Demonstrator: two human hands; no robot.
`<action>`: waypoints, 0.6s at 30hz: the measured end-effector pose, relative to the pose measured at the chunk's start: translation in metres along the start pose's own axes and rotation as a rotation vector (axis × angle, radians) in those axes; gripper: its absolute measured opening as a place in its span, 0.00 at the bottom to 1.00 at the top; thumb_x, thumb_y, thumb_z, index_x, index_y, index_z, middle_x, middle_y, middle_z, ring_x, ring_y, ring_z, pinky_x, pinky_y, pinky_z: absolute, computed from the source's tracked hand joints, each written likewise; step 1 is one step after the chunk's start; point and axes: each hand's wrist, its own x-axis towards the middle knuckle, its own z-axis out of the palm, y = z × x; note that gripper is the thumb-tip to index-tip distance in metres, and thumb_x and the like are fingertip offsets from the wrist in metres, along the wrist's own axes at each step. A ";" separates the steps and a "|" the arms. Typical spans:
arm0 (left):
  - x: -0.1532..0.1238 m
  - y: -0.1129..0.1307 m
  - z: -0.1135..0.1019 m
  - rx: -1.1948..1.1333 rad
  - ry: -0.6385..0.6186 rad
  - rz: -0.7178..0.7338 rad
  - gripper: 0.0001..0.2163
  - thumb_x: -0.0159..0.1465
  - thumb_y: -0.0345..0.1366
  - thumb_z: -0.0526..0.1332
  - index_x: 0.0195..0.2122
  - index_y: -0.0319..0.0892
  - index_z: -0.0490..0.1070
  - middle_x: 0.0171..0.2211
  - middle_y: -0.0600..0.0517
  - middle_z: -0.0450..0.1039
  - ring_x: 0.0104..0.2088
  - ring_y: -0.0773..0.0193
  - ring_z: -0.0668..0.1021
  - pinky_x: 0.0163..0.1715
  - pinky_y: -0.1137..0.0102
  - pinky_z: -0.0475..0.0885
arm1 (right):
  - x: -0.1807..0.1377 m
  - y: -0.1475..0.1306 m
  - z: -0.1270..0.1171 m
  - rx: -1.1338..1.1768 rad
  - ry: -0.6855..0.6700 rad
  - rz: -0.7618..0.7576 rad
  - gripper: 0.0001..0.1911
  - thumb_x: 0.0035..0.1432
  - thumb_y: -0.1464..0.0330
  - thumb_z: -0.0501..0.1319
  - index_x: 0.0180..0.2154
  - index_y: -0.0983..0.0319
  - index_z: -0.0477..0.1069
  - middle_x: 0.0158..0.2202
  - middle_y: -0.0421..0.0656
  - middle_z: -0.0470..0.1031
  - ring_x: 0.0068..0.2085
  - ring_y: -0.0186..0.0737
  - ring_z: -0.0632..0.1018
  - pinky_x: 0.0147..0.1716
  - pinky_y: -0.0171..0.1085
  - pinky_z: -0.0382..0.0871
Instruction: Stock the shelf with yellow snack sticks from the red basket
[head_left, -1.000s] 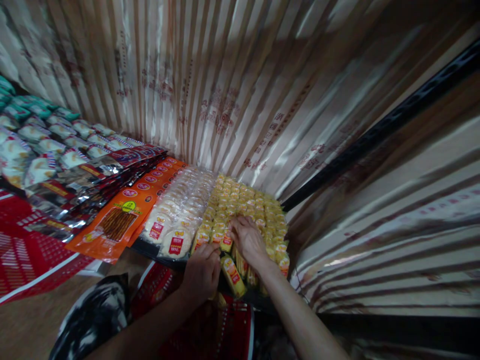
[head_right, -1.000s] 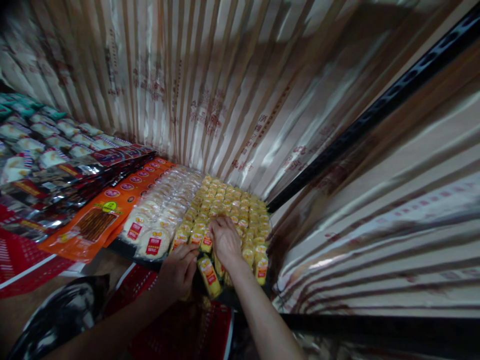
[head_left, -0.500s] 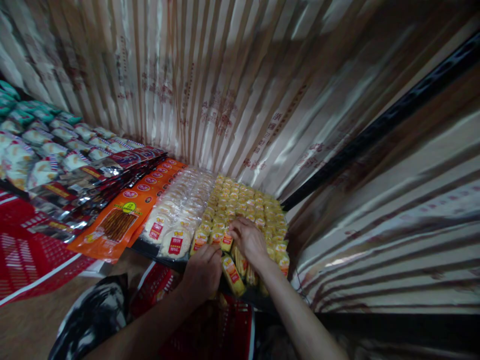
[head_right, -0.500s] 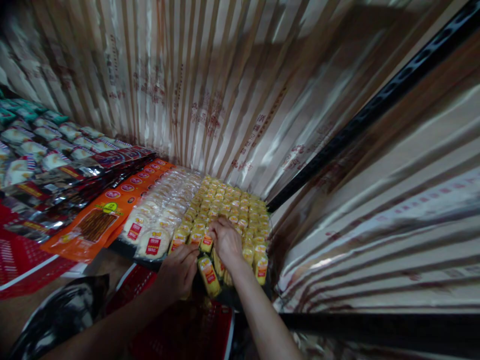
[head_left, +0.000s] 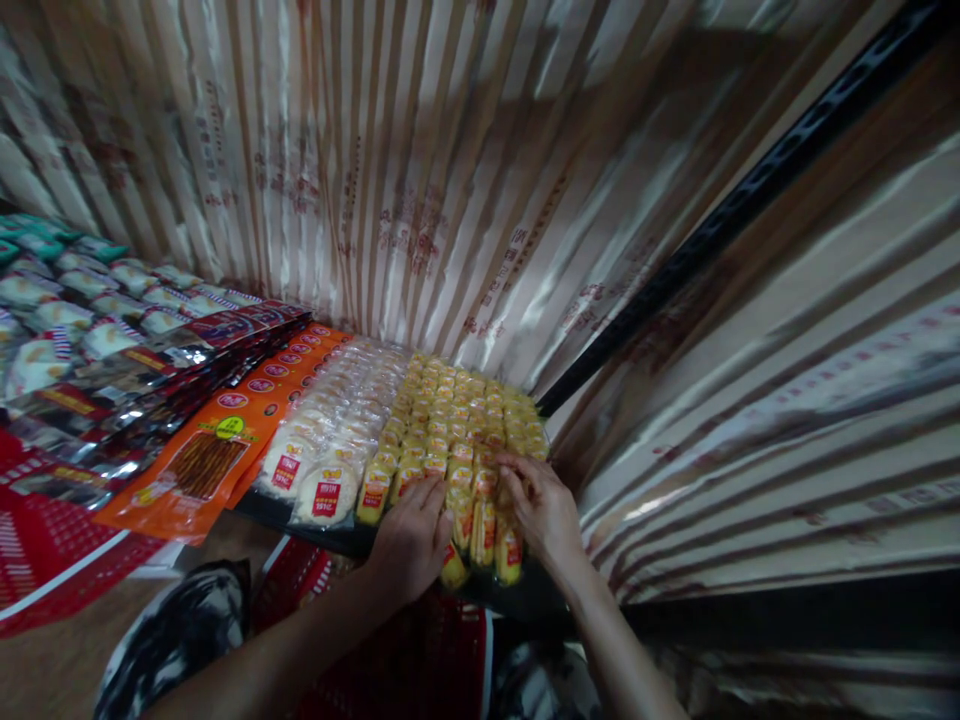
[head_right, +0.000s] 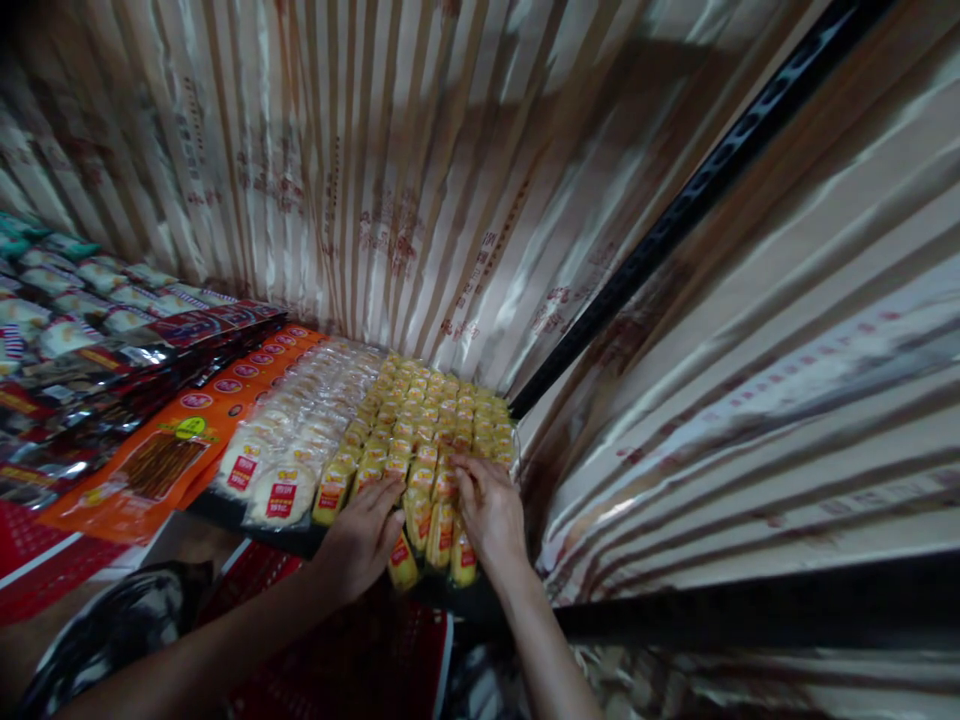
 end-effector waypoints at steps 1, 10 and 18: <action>0.002 0.002 0.002 0.020 -0.005 -0.013 0.17 0.63 0.32 0.48 0.51 0.32 0.65 0.50 0.39 0.69 0.52 0.55 0.71 0.53 0.57 0.68 | 0.000 0.003 0.002 -0.028 -0.012 -0.013 0.12 0.59 0.65 0.52 0.38 0.59 0.73 0.38 0.44 0.77 0.41 0.40 0.76 0.45 0.41 0.67; 0.004 0.004 0.005 0.051 -0.076 -0.046 0.18 0.63 0.33 0.48 0.53 0.33 0.62 0.49 0.40 0.69 0.49 0.55 0.72 0.49 0.58 0.70 | 0.036 -0.011 0.015 -0.317 -0.257 -0.048 0.13 0.59 0.69 0.53 0.42 0.58 0.74 0.42 0.41 0.77 0.44 0.40 0.73 0.47 0.37 0.62; 0.001 -0.005 0.000 -0.018 -0.128 -0.042 0.18 0.64 0.33 0.46 0.53 0.33 0.62 0.49 0.41 0.70 0.48 0.56 0.73 0.48 0.60 0.71 | 0.062 -0.020 0.029 -0.463 -0.477 -0.099 0.10 0.57 0.71 0.55 0.38 0.58 0.74 0.40 0.42 0.76 0.45 0.41 0.72 0.47 0.36 0.58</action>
